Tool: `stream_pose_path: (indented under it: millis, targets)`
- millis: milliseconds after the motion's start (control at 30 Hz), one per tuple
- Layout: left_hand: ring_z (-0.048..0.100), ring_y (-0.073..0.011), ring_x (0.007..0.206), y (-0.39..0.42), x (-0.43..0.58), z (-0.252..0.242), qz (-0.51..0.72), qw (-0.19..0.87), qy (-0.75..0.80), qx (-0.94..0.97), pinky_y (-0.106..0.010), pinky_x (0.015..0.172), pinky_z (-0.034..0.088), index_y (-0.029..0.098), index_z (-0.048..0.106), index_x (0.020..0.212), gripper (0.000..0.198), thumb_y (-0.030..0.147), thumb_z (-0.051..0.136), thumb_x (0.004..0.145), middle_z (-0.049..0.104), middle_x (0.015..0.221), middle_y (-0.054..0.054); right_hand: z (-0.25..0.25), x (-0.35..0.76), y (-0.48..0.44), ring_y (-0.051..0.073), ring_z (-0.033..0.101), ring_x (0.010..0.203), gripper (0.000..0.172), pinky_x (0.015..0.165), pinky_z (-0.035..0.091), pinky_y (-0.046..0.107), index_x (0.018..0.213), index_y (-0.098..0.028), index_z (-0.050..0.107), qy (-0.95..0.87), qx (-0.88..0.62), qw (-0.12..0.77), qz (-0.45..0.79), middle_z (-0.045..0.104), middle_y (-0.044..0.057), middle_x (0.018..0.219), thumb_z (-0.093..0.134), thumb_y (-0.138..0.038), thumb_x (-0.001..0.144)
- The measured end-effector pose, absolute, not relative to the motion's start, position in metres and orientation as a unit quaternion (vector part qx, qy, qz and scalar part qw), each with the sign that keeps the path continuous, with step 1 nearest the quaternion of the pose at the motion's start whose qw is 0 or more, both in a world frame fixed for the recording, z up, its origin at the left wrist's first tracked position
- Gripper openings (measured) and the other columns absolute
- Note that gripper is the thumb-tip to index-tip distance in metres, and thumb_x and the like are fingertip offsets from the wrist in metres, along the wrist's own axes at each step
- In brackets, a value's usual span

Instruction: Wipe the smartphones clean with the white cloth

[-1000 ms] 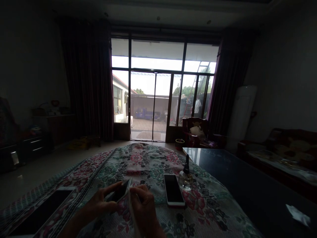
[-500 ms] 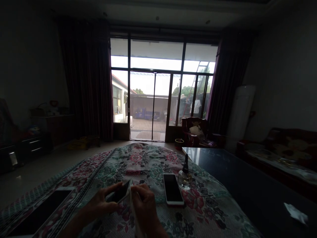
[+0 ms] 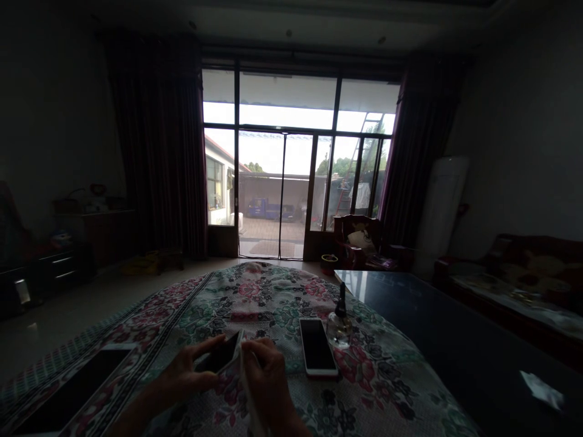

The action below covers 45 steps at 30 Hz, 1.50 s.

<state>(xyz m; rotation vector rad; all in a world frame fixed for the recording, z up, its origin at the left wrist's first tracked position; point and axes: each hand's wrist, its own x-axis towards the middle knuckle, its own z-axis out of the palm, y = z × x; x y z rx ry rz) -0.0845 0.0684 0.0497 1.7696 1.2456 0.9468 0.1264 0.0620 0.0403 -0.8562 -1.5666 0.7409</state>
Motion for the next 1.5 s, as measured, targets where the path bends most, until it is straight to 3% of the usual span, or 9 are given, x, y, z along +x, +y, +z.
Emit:
stream_pose_path:
  millis: [200,500,700,967,1500]
  targets:
    - [0.059,-0.0322,0.120,0.0663,-0.0868,0.0544,0.359,0.392,0.486,0.694,-0.037,0.101,0.048,0.021,0.057,0.135,0.073,0.023,0.073,0.064,0.069,0.126,-0.003,0.0406,0.1236,0.0593,0.018,0.063,0.074,0.024,0.066,0.049,0.025,0.086,-0.021,0.079,-0.672,-0.351,0.575,0.308,0.068,0.006,0.079,0.061,-0.037,0.087]
    - [0.054,-0.0337,0.126,0.0673,-0.0827,0.0541,0.354,0.387,0.490,0.696,-0.040,0.107,0.043,0.024,0.059,0.133,0.073,0.022,0.072,0.062,0.070,0.123,-0.001,0.0397,0.1263,0.0610,0.019,0.063,0.075,0.025,0.068,0.049,0.026,0.088,-0.020,0.078,-0.669,-0.358,0.577,0.303,0.068,0.006,0.079,0.061,-0.037,0.087]
    - [0.062,-0.0328,0.116,0.0636,-0.0844,0.0576,0.358,0.392,0.507,0.679,-0.036,0.097,0.051,0.018,0.056,0.135,0.075,0.026,0.075,0.063,0.068,0.126,-0.006,0.0385,0.1230,0.0591,0.018,0.062,0.073,0.025,0.065,0.048,0.024,0.085,-0.019,0.078,-0.678,-0.361,0.566,0.300,0.066,0.005,0.077,0.059,-0.035,0.088]
    - [0.059,-0.0317,0.119,0.0653,-0.0807,0.0533,0.357,0.387,0.486,0.698,-0.038,0.102,0.047,0.023,0.059,0.132,0.070,0.022,0.072,0.063,0.072,0.121,-0.001,0.0405,0.1274,0.0618,0.018,0.062,0.073,0.025,0.065,0.049,0.025,0.083,-0.020,0.079,-0.664,-0.361,0.585,0.295,0.067,0.006,0.077,0.061,-0.038,0.086]
    - [0.056,-0.0329,0.124,0.0634,-0.0822,0.0588,0.354,0.378,0.501,0.693,-0.036,0.103,0.046,0.021,0.059,0.133,0.071,0.023,0.073,0.063,0.070,0.124,-0.001,0.0403,0.1248,0.0595,0.018,0.060,0.072,0.025,0.064,0.046,0.024,0.078,-0.018,0.076,-0.675,-0.370,0.559,0.309,0.063,0.005,0.075,0.059,-0.033,0.087]
